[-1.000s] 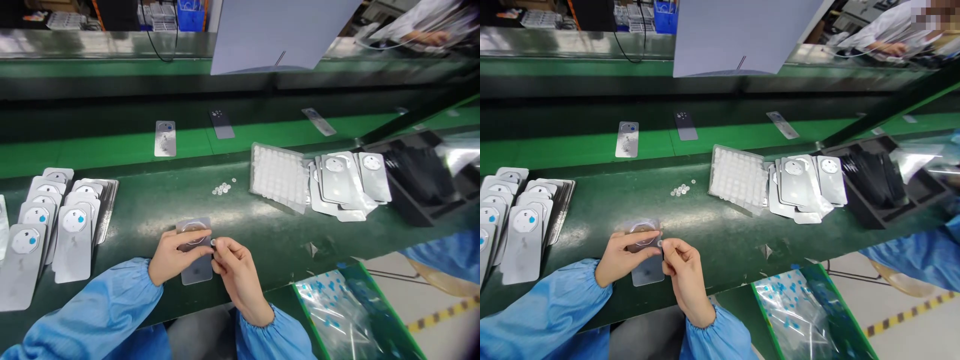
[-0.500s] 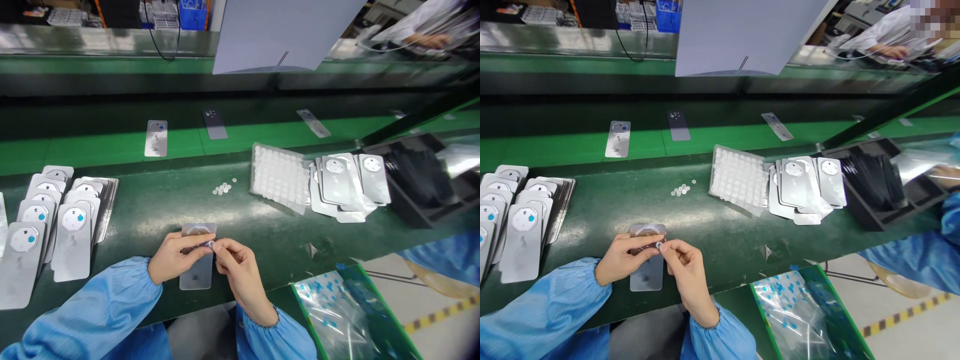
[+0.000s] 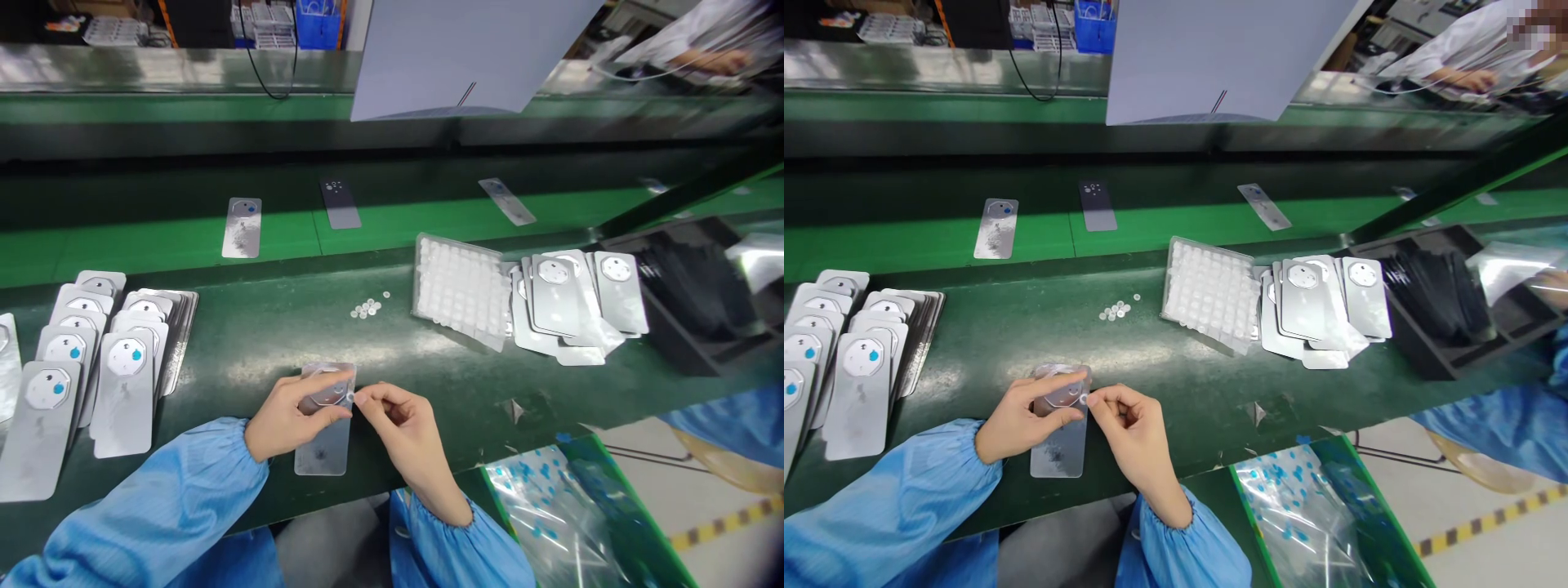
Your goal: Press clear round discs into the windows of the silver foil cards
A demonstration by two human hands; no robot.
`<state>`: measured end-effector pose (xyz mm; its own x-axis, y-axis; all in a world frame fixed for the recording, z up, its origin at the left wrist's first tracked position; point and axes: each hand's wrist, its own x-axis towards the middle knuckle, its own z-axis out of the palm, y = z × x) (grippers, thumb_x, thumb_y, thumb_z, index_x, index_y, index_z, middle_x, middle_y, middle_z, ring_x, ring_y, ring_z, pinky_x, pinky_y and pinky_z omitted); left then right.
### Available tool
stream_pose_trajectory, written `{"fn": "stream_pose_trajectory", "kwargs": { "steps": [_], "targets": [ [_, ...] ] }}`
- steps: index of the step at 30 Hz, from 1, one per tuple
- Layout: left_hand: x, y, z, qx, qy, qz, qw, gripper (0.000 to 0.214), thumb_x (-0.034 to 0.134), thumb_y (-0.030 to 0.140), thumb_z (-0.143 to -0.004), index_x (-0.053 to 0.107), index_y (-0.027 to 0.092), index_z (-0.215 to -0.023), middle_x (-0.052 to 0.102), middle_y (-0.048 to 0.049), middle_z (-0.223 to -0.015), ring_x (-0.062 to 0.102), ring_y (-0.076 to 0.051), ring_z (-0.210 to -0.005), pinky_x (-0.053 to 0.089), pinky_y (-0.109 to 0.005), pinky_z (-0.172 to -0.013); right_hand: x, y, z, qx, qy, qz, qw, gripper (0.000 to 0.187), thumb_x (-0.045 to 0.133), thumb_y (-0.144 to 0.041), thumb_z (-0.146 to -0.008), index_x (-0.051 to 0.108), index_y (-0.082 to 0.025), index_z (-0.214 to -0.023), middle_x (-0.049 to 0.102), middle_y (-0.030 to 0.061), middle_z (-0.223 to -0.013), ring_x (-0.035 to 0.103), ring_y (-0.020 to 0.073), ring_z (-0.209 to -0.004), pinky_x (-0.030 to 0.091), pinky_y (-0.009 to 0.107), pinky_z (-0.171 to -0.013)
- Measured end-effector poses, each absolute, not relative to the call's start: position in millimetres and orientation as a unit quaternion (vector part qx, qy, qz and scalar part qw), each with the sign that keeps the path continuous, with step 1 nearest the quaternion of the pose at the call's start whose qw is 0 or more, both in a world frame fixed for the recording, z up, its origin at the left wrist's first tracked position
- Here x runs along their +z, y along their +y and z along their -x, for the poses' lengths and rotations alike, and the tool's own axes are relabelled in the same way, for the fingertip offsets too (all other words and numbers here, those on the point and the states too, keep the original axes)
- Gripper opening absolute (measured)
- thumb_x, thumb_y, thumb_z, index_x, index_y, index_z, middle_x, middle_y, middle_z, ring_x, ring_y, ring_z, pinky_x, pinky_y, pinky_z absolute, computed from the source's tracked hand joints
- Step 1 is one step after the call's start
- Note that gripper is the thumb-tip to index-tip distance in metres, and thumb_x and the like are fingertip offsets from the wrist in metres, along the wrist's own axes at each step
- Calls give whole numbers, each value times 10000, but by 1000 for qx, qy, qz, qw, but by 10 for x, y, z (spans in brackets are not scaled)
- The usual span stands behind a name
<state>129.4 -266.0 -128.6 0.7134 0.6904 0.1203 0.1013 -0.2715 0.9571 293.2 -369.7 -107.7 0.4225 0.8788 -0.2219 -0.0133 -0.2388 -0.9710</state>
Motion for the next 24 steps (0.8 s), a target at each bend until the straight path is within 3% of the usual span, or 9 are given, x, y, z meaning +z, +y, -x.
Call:
{"fn": "stream_pose_trajectory", "kwargs": {
  "steps": [2, 7, 13, 18, 24],
  "targets": [
    [-1284, -2665, -1292, 263, 285, -737, 553, 599, 799, 307, -861, 637, 261, -1436, 769, -75, -1252, 764, -244, -1030, 618, -322, -906, -1089, -3678, -2885, 397, -325, 672, 533, 303, 739, -458, -872, 770, -170, -782, 526, -6, -632, 397, 117, -563, 333, 256, -505],
    [-1306, -2679, -1288, 244, 309, -708, 587, 818, 738, 338, -909, 354, 255, -1627, 785, -62, -1066, 749, -210, -879, 620, -312, -823, -1162, -3614, -2726, 306, -350, 694, 550, 263, 711, -401, -909, 771, -172, -796, 426, -43, -616, 343, 102, -536, 310, 256, -500],
    [-1309, -2694, -1285, 245, 313, -695, 599, 906, 688, 321, -946, 158, 257, -1678, 746, -41, -1016, 695, -171, -822, 594, -294, -808, -1217, -3574, -2635, 237, -373, 699, 563, 231, 702, -347, -925, 747, -178, -775, 399, -57, -612, 364, 101, -535, 318, 253, -501],
    [-1340, -2697, -1281, 240, 312, -695, 602, 945, 683, 286, -940, 99, 251, -1682, 734, -34, -1001, 681, -159, -813, 579, -285, -804, -1225, -3556, -2608, 226, -369, 702, 566, 220, 706, -343, -924, 741, -182, -778, 414, -56, -612, 374, 102, -532, 335, 255, -502],
    [-1331, -2703, -1282, 259, 299, -667, 631, 1072, 687, 254, -931, -88, 258, -1671, 676, 26, -817, 615, -117, -674, 537, -225, -681, -1198, -3550, -2611, 257, -354, 711, 551, 290, 725, -414, -899, 727, -188, -717, 409, -48, -590, 385, 114, -540, 347, 274, -511]
  ]
}}
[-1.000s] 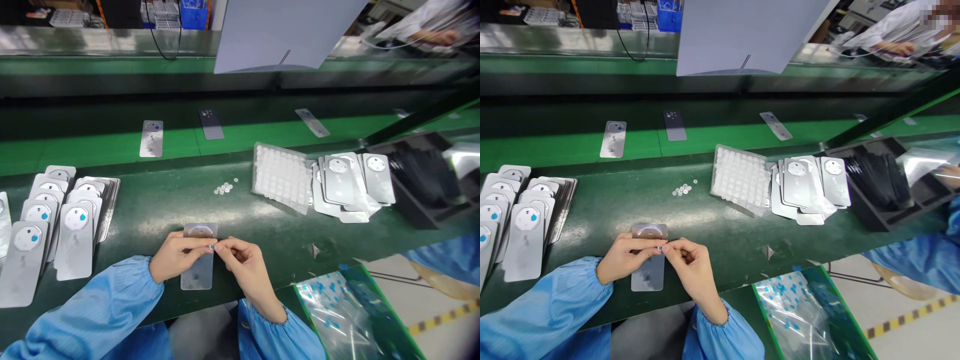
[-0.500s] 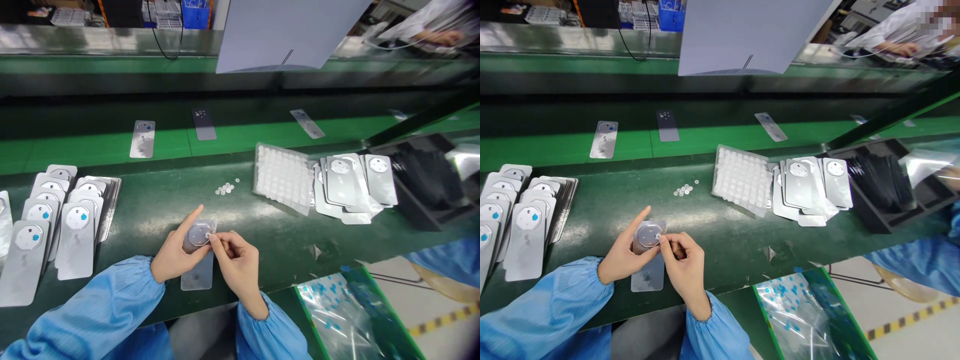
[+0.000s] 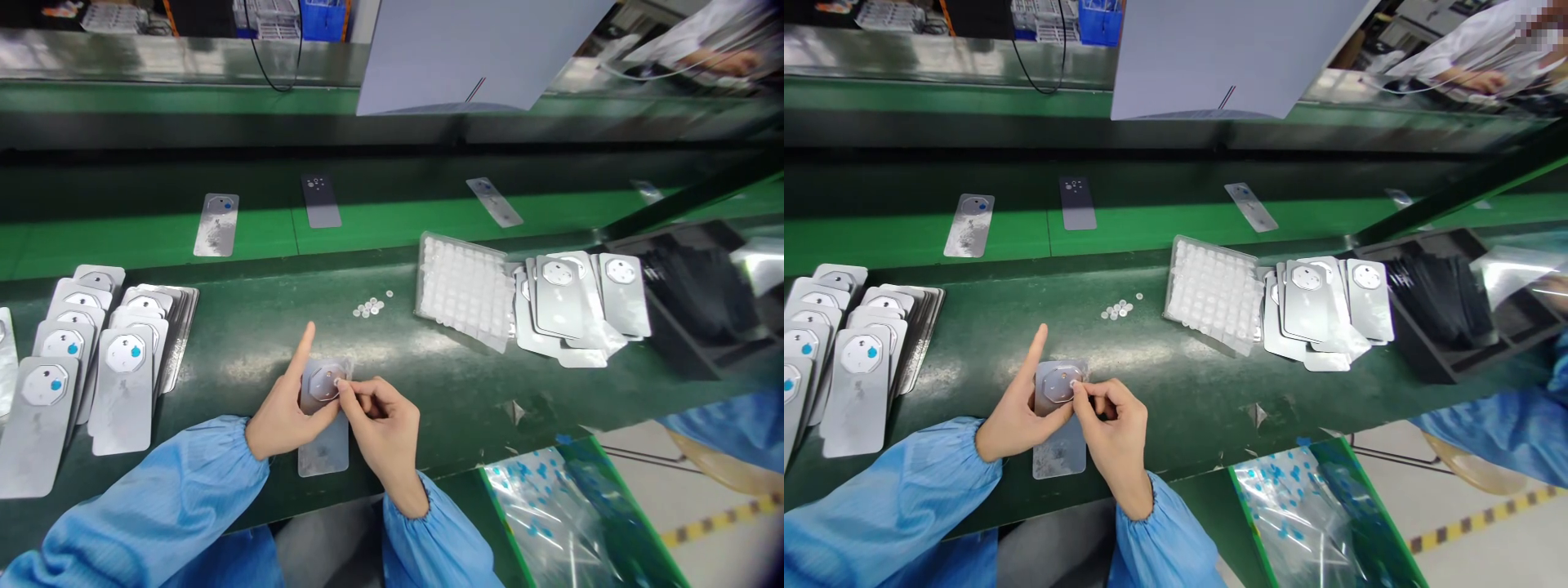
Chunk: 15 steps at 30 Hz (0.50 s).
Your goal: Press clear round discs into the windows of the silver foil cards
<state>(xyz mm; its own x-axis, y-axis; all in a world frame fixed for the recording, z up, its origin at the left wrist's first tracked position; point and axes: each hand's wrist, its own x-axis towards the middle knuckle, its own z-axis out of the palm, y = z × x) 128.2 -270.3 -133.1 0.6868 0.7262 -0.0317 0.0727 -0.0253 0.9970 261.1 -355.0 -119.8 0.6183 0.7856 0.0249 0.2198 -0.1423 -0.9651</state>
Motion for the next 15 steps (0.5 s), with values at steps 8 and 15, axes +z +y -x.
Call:
{"fn": "stream_pose_trajectory", "kwargs": {
  "steps": [8, 15],
  "targets": [
    [-1228, -2649, -1340, 290, 308, -565, 709, 1013, 758, 341, -904, 122, 203, -1680, 760, -40, -993, 710, -151, -869, 572, -253, -837, -1133, -3423, -2907, 407, -330, 668, 528, 505, 901, -529, -703, 516, -212, -626, 387, -82, -549, 344, 94, -530, 311, 250, -514],
    [-1245, -2633, -1347, 238, 343, -402, 815, 511, 894, 449, -754, 727, 103, -1091, 785, -122, -960, 776, -245, -789, 620, -332, -724, -1250, -3545, -3136, 552, -183, 527, 619, 497, 778, -672, -809, 600, -210, -857, 457, -59, -590, 325, 86, -480, 209, 216, -436]
  ]
}}
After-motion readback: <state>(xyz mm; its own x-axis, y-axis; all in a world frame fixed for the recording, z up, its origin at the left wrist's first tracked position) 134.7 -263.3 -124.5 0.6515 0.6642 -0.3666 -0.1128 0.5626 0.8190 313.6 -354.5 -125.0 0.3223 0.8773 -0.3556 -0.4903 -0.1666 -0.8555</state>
